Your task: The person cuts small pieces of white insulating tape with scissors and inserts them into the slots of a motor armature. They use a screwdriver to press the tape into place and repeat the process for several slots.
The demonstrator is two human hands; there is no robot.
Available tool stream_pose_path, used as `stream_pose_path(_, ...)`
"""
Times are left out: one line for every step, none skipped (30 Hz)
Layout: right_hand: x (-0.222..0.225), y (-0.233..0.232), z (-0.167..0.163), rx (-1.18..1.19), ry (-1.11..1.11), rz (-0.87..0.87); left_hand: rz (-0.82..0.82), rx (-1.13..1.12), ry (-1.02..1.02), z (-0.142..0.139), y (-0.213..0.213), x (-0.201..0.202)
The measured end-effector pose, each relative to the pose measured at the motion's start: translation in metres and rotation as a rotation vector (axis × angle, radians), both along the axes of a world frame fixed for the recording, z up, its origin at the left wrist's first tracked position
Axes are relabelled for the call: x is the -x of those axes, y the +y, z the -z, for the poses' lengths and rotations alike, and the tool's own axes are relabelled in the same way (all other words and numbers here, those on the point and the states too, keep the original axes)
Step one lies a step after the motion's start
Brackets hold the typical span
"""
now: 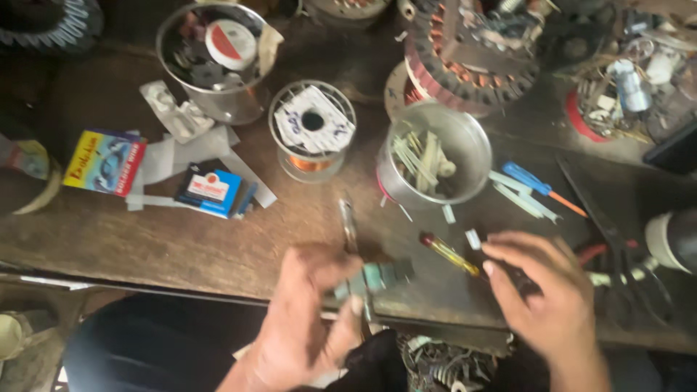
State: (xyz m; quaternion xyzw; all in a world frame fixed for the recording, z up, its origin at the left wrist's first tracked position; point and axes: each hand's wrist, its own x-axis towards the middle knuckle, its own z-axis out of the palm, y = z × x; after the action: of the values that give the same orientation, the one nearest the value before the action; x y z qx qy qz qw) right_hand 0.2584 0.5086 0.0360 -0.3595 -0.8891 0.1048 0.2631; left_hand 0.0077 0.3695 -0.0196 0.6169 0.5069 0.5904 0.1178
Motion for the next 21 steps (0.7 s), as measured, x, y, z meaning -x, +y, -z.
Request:
stream_pose_path(-0.008,0.009,-0.001,-0.014,-0.085,-0.023,0.001,0.029,-0.017,-0.002,0.001,-0.002)
stream_pose_path(-0.014,0.017,0.001,-0.007,-0.140,-0.031,-0.001,0.055,-0.030,-0.004,0.003,-0.003)
stream_pose_path(-0.018,0.022,0.003,0.003,-0.191,-0.041,-0.004,0.083,-0.039,-0.006,0.003,-0.004)
stream_pose_path(-0.021,0.026,0.006,0.016,-0.243,-0.056,0.003,0.068,-0.017,-0.008,0.003,-0.006)
stream_pose_path(-0.022,0.028,0.009,0.030,-0.226,-0.082,0.005,0.054,0.007,-0.010,0.004,-0.007)
stream_pose_path(-0.023,0.030,0.012,0.044,-0.207,-0.114,0.002,0.042,0.033,-0.012,0.004,-0.008)
stream_pose_path(-0.022,0.031,0.015,0.058,-0.185,-0.148,0.001,0.044,0.040,-0.014,0.003,-0.008)
stream_pose_path(-0.022,0.031,0.018,0.018,-0.188,-0.145,-0.001,0.045,0.046,-0.016,0.003,-0.009)
stream_pose_path(-0.022,0.032,0.021,-0.023,-0.193,-0.142,-0.002,0.045,0.050,-0.018,0.002,-0.010)
stream_pose_path(-0.022,0.032,0.023,-0.064,-0.199,-0.137,-0.008,0.059,0.058,-0.020,0.002,-0.009)
stream_pose_path(-0.022,0.033,0.024,-0.082,-0.178,-0.147,-0.012,0.071,0.063,-0.021,0.002,-0.009)
stream_pose_path(-0.023,0.034,0.026,-0.100,-0.156,-0.157,-0.016,0.083,0.067,-0.023,0.002,-0.010)
stream_pose_path(-0.023,0.034,0.027,-0.118,-0.134,-0.165,-0.006,0.138,-0.012,-0.024,0.002,-0.010)
stream_pose_path(-0.024,0.034,0.028,-0.109,-0.148,-0.159,0.007,0.191,-0.092,-0.024,0.002,-0.011)
stream_pose_path(-0.025,0.034,0.028,-0.103,-0.161,-0.152,0.022,0.242,-0.173,-0.024,0.002,-0.011)
stream_pose_path(-0.025,0.033,0.029,-0.096,-0.173,-0.144,0.001,0.285,-0.176,-0.024,0.002,-0.011)
stream_pose_path(-0.025,0.032,0.029,-0.079,-0.162,-0.145,-0.017,0.325,-0.179,-0.024,0.002,-0.010)
stream_pose_path(-0.025,0.030,0.028,-0.064,-0.152,-0.143,-0.033,0.363,-0.182,-0.023,0.003,-0.010)
stream_pose_path(-0.025,0.029,0.028,-0.053,-0.143,-0.139,-0.035,0.330,-0.168,-0.023,0.004,-0.009)
stream_pose_path(-0.024,0.028,0.028,-0.045,-0.130,-0.138,-0.034,0.297,-0.155,-0.023,0.006,-0.009)
stream_pose_path(-0.024,0.028,0.027,-0.038,-0.117,-0.136,-0.031,0.264,-0.143,-0.022,0.008,-0.008)
